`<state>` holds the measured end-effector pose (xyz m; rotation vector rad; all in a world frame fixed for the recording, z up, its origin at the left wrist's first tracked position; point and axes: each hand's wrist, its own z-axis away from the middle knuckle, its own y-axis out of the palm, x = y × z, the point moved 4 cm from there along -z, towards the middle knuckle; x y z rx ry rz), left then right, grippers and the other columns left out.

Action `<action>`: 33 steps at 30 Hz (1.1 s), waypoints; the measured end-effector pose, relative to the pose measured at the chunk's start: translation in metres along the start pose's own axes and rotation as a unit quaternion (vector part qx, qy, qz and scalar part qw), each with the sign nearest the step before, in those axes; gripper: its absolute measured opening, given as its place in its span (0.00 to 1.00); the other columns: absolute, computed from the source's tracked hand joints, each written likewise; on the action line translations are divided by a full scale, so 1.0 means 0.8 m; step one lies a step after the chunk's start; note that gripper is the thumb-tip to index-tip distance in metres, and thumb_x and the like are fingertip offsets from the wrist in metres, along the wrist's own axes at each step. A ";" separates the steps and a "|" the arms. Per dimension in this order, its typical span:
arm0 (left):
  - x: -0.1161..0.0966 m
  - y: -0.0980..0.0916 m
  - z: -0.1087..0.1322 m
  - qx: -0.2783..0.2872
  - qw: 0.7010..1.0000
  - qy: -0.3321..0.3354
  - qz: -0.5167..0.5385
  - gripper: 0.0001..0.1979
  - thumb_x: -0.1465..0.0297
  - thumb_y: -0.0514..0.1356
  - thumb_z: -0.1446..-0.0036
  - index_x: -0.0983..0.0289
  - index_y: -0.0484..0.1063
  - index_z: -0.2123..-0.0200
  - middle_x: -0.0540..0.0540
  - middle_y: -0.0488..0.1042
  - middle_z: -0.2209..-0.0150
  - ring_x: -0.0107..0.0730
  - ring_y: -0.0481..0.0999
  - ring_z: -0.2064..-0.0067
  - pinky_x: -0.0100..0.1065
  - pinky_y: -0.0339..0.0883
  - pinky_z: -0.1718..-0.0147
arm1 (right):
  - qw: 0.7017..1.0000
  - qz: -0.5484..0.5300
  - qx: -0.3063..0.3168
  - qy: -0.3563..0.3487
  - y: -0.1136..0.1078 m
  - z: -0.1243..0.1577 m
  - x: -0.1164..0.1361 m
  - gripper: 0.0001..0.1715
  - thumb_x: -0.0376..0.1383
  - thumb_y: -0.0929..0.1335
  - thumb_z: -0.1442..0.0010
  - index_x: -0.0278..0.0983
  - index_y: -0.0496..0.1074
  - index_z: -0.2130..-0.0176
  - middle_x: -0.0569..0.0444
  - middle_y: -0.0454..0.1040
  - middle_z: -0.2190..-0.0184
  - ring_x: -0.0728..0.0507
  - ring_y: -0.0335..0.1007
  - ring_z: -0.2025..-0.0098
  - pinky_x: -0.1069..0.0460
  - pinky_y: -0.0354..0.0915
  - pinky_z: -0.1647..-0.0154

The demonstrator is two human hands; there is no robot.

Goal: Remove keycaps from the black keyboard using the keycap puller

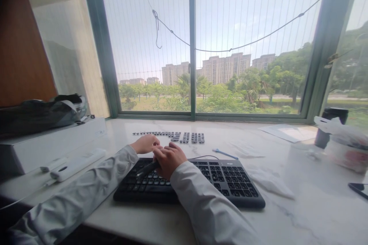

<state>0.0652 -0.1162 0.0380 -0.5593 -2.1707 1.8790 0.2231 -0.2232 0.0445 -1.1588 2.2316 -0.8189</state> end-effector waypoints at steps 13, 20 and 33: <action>0.040 0.019 0.021 0.246 0.944 0.001 0.218 0.26 0.47 0.60 0.56 0.64 0.76 0.66 0.53 0.75 0.70 0.26 0.71 0.75 0.24 0.61 0.79 | 0.968 -0.052 -0.073 0.234 -0.001 0.005 -0.035 0.06 0.36 0.63 0.48 0.38 0.63 0.75 0.57 0.65 0.82 0.48 0.58 0.77 0.52 0.53 0.70; 0.032 0.019 0.023 0.283 0.930 0.020 0.232 0.25 0.50 0.65 0.62 0.64 0.77 0.68 0.52 0.75 0.72 0.23 0.68 0.76 0.23 0.62 0.80 | 0.747 -0.429 -0.234 0.451 0.017 0.015 -0.076 0.16 0.42 0.68 0.54 0.39 0.57 0.81 0.61 0.55 0.88 0.51 0.48 0.83 0.54 0.47 0.82; 0.016 0.017 0.027 0.262 0.928 0.070 0.255 0.20 0.55 0.67 0.61 0.65 0.77 0.71 0.50 0.71 0.77 0.21 0.66 0.78 0.23 0.59 0.81 | 0.560 -0.613 -0.258 0.493 0.029 0.006 -0.059 0.17 0.34 0.67 0.56 0.38 0.51 0.82 0.65 0.48 0.88 0.56 0.40 0.86 0.57 0.40 0.87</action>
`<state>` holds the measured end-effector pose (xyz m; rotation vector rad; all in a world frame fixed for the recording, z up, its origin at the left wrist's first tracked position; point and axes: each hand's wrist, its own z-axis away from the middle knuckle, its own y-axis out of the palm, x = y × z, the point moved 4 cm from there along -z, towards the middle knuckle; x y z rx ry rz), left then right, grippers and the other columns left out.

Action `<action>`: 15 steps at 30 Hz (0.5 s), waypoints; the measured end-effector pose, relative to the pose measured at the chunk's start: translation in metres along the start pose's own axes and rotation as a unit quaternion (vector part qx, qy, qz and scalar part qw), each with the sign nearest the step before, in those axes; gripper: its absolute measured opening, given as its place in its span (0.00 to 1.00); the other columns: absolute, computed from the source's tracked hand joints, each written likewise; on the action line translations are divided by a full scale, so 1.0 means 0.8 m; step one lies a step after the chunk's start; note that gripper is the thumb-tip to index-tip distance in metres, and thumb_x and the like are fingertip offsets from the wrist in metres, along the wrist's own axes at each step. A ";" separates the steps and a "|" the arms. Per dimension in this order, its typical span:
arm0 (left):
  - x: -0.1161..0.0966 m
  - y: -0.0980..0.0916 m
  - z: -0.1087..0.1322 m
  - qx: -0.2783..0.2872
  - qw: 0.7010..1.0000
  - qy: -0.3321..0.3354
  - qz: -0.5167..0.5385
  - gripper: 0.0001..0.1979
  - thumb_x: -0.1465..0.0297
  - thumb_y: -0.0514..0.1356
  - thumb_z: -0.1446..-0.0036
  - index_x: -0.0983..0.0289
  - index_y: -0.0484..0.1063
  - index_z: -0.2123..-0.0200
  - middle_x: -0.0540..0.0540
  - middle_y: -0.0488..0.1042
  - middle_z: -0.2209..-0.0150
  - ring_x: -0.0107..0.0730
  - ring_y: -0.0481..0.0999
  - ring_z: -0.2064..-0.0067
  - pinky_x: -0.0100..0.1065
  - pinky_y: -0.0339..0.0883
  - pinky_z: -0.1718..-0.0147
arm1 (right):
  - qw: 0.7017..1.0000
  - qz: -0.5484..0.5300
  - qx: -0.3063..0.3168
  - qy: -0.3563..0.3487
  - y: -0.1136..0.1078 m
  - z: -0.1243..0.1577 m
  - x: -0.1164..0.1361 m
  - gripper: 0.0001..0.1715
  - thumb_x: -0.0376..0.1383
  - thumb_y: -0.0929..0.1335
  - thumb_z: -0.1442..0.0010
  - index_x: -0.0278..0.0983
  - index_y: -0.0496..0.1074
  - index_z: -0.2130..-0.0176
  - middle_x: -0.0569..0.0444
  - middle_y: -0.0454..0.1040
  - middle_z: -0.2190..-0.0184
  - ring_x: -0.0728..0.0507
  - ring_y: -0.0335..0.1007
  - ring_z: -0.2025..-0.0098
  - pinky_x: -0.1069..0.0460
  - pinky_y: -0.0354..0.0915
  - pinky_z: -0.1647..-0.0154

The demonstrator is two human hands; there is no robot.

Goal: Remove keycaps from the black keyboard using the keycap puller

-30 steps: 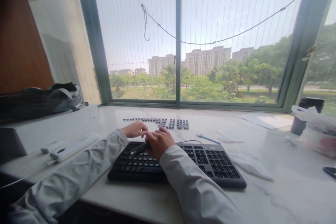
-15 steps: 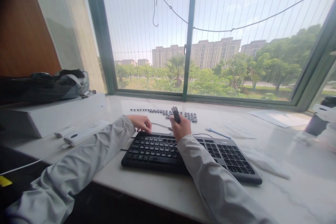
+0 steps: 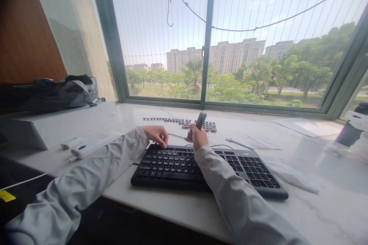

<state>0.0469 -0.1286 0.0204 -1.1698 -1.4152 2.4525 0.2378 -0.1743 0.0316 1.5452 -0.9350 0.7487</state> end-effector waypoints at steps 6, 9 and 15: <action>-0.001 0.005 -0.005 -0.003 1.000 0.017 0.014 0.20 0.54 0.67 0.61 0.66 0.77 0.71 0.51 0.72 0.77 0.22 0.66 0.78 0.25 0.60 0.81 | 0.999 -0.028 -0.009 0.024 0.007 0.008 -0.002 0.15 0.33 0.67 0.56 0.38 0.53 0.81 0.65 0.48 0.87 0.57 0.40 0.86 0.57 0.40 0.87; -0.006 0.009 -0.008 -0.009 0.999 0.027 0.017 0.21 0.54 0.67 0.61 0.66 0.77 0.71 0.51 0.72 0.77 0.22 0.66 0.78 0.24 0.59 0.81 | 0.998 -0.037 -0.007 0.045 0.009 0.010 -0.008 0.14 0.33 0.66 0.56 0.38 0.54 0.81 0.65 0.49 0.86 0.57 0.41 0.86 0.57 0.40 0.87; -0.020 0.011 -0.007 -0.008 0.999 0.046 0.009 0.19 0.57 0.67 0.59 0.67 0.78 0.69 0.51 0.71 0.78 0.21 0.66 0.79 0.23 0.59 0.81 | 0.996 -0.052 0.001 0.071 0.011 0.013 -0.023 0.14 0.34 0.67 0.57 0.38 0.54 0.81 0.65 0.51 0.86 0.56 0.43 0.85 0.57 0.42 0.86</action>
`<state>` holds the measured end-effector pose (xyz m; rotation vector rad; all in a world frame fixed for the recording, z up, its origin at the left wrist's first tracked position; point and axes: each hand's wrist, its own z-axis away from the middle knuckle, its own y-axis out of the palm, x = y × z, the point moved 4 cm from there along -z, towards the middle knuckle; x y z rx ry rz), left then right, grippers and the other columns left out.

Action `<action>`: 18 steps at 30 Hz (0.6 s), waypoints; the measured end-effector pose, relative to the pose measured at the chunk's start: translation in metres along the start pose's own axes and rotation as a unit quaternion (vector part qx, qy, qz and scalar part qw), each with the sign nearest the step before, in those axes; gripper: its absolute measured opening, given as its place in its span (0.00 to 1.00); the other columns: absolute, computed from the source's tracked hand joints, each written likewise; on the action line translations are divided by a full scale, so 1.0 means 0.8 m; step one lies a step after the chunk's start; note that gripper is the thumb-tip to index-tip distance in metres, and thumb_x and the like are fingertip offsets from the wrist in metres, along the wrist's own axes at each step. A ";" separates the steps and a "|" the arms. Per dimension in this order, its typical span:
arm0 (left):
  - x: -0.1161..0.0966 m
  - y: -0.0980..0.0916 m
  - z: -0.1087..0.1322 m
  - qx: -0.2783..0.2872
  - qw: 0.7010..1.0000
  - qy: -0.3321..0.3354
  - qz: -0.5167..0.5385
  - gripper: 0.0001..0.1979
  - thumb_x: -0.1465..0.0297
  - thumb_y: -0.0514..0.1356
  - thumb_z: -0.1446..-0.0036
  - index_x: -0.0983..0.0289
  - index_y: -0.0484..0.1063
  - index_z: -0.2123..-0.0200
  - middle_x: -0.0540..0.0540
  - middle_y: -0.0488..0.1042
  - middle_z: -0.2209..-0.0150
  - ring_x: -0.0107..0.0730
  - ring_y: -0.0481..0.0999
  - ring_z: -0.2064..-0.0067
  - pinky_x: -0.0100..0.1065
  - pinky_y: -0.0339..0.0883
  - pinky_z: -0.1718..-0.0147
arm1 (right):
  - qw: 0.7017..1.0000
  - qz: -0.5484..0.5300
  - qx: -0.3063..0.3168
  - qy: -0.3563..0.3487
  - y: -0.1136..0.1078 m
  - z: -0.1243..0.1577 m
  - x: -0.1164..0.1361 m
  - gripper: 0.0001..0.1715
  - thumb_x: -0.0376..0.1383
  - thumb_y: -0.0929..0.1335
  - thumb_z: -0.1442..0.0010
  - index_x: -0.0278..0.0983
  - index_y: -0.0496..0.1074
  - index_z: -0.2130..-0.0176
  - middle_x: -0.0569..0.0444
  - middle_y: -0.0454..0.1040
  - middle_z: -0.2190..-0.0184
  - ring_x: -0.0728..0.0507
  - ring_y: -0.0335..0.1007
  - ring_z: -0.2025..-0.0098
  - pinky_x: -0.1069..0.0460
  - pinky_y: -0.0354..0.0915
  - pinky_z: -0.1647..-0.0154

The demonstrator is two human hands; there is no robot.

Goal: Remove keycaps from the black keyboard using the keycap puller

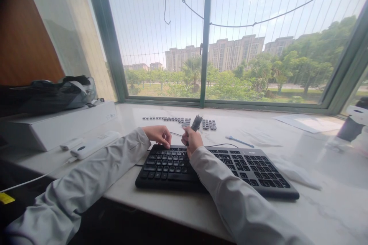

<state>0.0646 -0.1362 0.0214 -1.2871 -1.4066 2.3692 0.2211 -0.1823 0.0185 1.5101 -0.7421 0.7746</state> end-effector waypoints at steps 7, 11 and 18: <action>-0.044 0.000 0.004 -0.056 0.993 0.099 0.028 0.19 0.58 0.64 0.53 0.67 0.78 0.64 0.56 0.76 0.70 0.24 0.70 0.73 0.24 0.63 0.76 | 1.000 -0.003 0.013 0.000 0.003 0.001 -0.010 0.12 0.35 0.67 0.58 0.37 0.57 0.81 0.64 0.52 0.87 0.55 0.44 0.85 0.56 0.44 0.84; -0.051 0.017 -0.003 -0.040 0.994 0.102 -0.002 0.19 0.57 0.64 0.53 0.66 0.79 0.65 0.53 0.75 0.75 0.22 0.66 0.76 0.23 0.58 0.78 | 1.000 0.005 0.010 -0.001 0.003 0.001 -0.010 0.12 0.35 0.67 0.57 0.37 0.57 0.81 0.64 0.52 0.88 0.55 0.45 0.84 0.55 0.44 0.84; -0.044 0.023 -0.008 -0.015 0.995 0.094 0.010 0.19 0.56 0.63 0.53 0.67 0.77 0.66 0.51 0.72 0.77 0.22 0.65 0.76 0.24 0.57 0.78 | 0.996 0.079 0.032 -0.022 0.009 0.008 -0.013 0.14 0.37 0.67 0.55 0.37 0.57 0.83 0.64 0.52 0.88 0.54 0.47 0.84 0.55 0.46 0.83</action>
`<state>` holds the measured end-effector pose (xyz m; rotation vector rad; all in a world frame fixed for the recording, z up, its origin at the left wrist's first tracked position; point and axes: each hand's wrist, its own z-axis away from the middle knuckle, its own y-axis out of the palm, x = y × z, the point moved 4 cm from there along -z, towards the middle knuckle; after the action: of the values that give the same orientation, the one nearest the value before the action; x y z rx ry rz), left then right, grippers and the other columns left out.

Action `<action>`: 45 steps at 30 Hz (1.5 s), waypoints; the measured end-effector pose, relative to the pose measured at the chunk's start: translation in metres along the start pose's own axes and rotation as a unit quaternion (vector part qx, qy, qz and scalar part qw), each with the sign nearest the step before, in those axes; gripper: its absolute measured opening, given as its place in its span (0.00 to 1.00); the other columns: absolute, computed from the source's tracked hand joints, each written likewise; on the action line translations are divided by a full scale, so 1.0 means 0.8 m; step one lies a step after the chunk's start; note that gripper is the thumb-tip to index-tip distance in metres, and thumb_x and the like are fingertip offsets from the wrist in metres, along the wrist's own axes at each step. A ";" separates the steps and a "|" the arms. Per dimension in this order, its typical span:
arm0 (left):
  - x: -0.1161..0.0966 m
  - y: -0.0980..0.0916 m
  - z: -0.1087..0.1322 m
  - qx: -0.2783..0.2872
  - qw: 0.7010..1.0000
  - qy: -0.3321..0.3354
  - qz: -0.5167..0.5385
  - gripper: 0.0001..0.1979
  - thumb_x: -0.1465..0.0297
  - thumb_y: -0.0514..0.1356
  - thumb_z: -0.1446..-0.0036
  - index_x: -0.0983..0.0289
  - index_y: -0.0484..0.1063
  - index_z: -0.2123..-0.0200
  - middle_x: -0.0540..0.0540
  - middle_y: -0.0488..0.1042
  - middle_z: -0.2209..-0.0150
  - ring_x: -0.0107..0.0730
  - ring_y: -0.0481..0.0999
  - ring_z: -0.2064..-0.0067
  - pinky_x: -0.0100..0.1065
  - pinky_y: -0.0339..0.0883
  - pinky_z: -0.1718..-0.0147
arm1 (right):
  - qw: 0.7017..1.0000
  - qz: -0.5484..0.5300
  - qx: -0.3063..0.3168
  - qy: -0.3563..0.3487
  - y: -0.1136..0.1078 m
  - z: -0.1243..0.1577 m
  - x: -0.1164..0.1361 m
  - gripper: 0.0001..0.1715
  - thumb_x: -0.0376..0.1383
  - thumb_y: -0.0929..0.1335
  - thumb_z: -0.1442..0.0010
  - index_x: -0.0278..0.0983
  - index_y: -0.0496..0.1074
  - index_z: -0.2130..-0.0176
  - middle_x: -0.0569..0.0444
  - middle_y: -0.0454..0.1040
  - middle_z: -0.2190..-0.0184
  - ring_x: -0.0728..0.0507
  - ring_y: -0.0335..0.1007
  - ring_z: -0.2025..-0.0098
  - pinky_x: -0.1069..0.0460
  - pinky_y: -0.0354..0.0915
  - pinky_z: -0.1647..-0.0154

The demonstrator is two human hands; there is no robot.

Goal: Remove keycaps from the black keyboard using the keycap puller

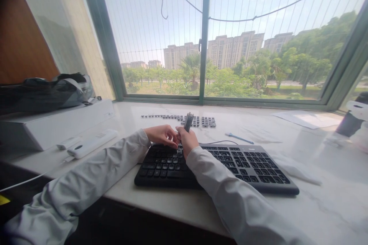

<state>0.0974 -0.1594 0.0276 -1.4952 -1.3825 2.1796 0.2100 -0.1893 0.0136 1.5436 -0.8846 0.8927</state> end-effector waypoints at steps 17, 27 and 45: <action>0.000 -0.003 0.004 0.024 1.000 0.004 0.013 0.18 0.57 0.64 0.52 0.68 0.77 0.67 0.53 0.73 0.76 0.23 0.67 0.76 0.24 0.58 0.78 | 0.997 0.076 -0.006 -0.027 -0.001 -0.004 -0.007 0.17 0.43 0.68 0.55 0.38 0.57 0.82 0.65 0.54 0.88 0.53 0.51 0.83 0.54 0.50 0.79; -0.009 0.000 0.003 0.025 1.000 0.016 0.001 0.18 0.57 0.64 0.54 0.67 0.77 0.69 0.52 0.73 0.76 0.23 0.68 0.75 0.24 0.58 0.78 | 0.999 0.048 0.002 -0.003 0.001 0.001 -0.005 0.17 0.41 0.68 0.54 0.38 0.56 0.82 0.65 0.52 0.89 0.53 0.48 0.83 0.53 0.47 0.79; -0.010 -0.001 0.006 0.026 0.999 0.022 0.017 0.18 0.57 0.64 0.53 0.67 0.78 0.68 0.53 0.74 0.75 0.24 0.69 0.74 0.25 0.60 0.76 | 0.999 -0.024 -0.005 0.021 0.003 0.005 0.005 0.16 0.38 0.70 0.55 0.38 0.57 0.80 0.64 0.53 0.87 0.54 0.46 0.83 0.53 0.42 0.80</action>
<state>0.0972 -0.1665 0.0343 -1.5495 -1.2868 2.1720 0.2101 -0.1939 0.0180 1.5270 -0.8168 0.8813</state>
